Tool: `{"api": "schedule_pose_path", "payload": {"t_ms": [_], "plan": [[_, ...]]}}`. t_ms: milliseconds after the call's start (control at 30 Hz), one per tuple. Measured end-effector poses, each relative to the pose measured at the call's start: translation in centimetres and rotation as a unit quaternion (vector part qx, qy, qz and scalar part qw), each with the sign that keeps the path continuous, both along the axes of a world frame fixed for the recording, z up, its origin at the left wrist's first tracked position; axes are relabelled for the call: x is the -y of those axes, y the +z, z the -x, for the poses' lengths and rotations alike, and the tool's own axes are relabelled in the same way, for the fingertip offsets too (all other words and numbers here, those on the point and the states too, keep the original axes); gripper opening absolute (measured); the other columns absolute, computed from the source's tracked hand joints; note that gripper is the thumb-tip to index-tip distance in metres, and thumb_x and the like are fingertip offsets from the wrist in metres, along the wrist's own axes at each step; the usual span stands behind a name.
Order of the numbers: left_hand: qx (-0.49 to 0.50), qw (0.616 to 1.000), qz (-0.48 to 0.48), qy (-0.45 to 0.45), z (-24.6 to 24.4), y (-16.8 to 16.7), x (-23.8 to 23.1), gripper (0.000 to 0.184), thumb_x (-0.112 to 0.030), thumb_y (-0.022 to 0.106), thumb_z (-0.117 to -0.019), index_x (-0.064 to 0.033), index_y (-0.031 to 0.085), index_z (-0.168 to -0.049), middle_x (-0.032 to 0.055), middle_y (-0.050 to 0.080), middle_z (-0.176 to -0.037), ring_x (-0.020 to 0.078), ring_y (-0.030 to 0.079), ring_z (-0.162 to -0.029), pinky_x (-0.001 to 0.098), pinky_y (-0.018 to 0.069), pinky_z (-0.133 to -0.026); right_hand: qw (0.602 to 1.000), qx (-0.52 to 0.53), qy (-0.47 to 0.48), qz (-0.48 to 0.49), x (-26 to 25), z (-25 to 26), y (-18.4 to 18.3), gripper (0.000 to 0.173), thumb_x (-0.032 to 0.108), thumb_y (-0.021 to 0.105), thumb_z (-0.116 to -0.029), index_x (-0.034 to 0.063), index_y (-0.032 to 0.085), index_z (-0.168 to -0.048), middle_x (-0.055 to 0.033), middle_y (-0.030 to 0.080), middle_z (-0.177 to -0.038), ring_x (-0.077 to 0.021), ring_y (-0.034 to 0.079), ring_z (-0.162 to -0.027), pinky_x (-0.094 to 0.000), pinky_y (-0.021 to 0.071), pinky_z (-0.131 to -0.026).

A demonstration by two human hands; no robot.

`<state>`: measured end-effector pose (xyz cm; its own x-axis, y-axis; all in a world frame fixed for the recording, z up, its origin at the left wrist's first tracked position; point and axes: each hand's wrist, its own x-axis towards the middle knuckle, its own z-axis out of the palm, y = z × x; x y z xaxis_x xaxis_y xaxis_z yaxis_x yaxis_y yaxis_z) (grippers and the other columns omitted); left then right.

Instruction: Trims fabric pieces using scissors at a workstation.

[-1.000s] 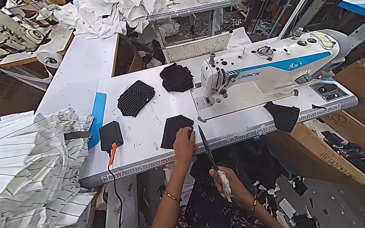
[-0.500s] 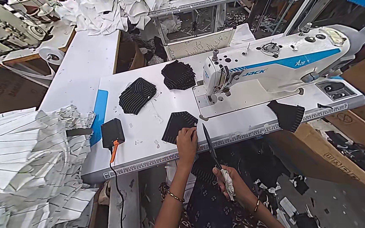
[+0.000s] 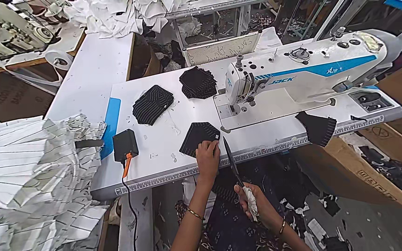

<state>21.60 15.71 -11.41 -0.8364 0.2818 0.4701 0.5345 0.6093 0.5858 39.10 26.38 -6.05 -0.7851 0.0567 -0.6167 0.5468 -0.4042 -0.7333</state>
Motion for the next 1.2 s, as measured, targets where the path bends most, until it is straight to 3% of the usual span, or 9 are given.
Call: {"api": "schedule_pose_path", "payload": {"t_ms": [300,433,533,633,833,933,1033,1100,1200], "plan": [[0.08,0.995,-0.04,-0.033,0.1,0.6,0.4,0.022,-0.017,0.065,-0.0942,-0.0044,0.079,-0.106,0.0168,0.072,-0.096,0.0358,0.068,-0.09,0.0521,0.0521,-0.078,1.0,0.0,-0.007,0.001,-0.1,0.0,0.1,0.027,0.025,0.056,-0.1061,0.0105,0.056,-0.083,0.0045,0.056,-0.056,-0.0033,0.055,-0.044,-0.0169,0.0458,-0.042],[0.119,0.985,-0.12,-0.038,1.1,1.6,2.0,0.024,-0.004,0.057,-0.0981,0.0051,0.073,-0.113,0.0203,0.072,-0.104,0.0247,0.07,-0.089,0.0355,0.0583,-0.083,1.0,-0.009,-0.008,0.005,-0.3,-0.2,0.1,0.028,0.026,0.055,-0.1064,0.0108,0.056,-0.082,0.0046,0.057,-0.056,-0.0034,0.055,-0.045,-0.017,0.0461,-0.042],[0.103,0.991,-0.085,0.008,2.8,2.1,4.4,0.027,0.001,0.054,-0.0969,0.0054,0.072,-0.117,0.0263,0.068,-0.119,0.0401,0.066,-0.113,0.0518,0.0522,-0.1,1.0,-0.005,-0.019,0.004,-0.6,-0.3,0.2,0.028,0.024,0.055,-0.1064,0.0104,0.057,-0.082,0.0042,0.056,-0.056,-0.0035,0.054,-0.044,-0.0168,0.0454,-0.042],[0.174,0.983,0.013,0.057,4.5,3.1,6.5,0.032,-0.01,0.06,-0.0987,0.001,0.068,-0.128,0.0286,0.061,-0.132,0.0498,0.056,-0.122,0.065,0.0422,-0.101,1.0,0.002,-0.029,-0.005,-0.9,-0.4,0.3,0.028,0.025,0.055,-0.1063,0.0101,0.056,-0.082,0.0038,0.056,-0.056,-0.0037,0.054,-0.043,-0.0169,0.0455,-0.041],[0.144,0.986,0.052,0.067,3.7,3.6,6.6,0.032,-0.018,0.065,-0.098,0.0013,0.07,-0.123,0.0287,0.064,-0.123,0.0497,0.059,-0.114,0.0655,0.0432,-0.094,0.999,-0.012,-0.039,-0.022,-1.3,-0.5,0.6,0.029,0.026,0.055,-0.1061,0.009,0.057,-0.082,0.0031,0.056,-0.056,-0.0041,0.054,-0.043,-0.0171,0.0456,-0.041],[0.118,0.991,-0.022,-0.063,0.1,3.2,5.8,0.023,-0.016,0.064,-0.0969,0.0028,0.074,-0.107,0.0201,0.072,-0.104,0.0329,0.07,-0.096,0.0481,0.0573,-0.086,0.998,-0.022,-0.042,-0.05,-1.6,-0.6,1.0,0.026,0.024,0.056,-0.1056,0.0102,0.057,-0.083,0.0048,0.056,-0.056,-0.0029,0.054,-0.044,-0.0165,0.0462,-0.042],[0.345,0.895,0.014,-0.283,-4.4,2.8,5.1,0.026,-0.02,0.065,-0.0989,0.0032,0.075,-0.106,0.0162,0.075,-0.1,0.0238,0.073,-0.09,0.0419,0.0582,-0.086,0.995,-0.031,-0.057,-0.075,-2.1,-1.0,0.7,0.027,0.026,0.057,-0.1045,0.011,0.058,-0.082,0.0055,0.057,-0.055,-0.0027,0.054,-0.044,-0.0172,0.0462,-0.042],[0.45,0.817,0.116,-0.342,-6.4,0.6,4.6,0.032,-0.023,0.068,-0.0977,0.0018,0.071,-0.119,0.0182,0.07,-0.118,0.0271,0.069,-0.107,0.0434,0.053,-0.099,0.994,-0.036,-0.07,-0.081,-2.5,-1.2,0.6,0.027,0.026,0.057,-0.1042,0.0103,0.058,-0.083,0.005,0.056,-0.055,-0.0034,0.053,-0.043,-0.0177,0.046,-0.042],[0.437,0.788,0.264,-0.343,-8.0,-4.1,4.8,0.058,-0.018,0.072,-0.093,-0.002,0.054,-0.145,0.0176,0.046,-0.156,0.0317,0.04,-0.147,0.0487,0.0283,-0.123,0.991,-0.037,-0.093,-0.088,-3.0,-1.5,1.0,0.026,0.026,0.057,-0.1045,0.0104,0.057,-0.083,0.0053,0.055,-0.055,-0.003,0.052,-0.042,-0.0173,0.0453,-0.041]]}}
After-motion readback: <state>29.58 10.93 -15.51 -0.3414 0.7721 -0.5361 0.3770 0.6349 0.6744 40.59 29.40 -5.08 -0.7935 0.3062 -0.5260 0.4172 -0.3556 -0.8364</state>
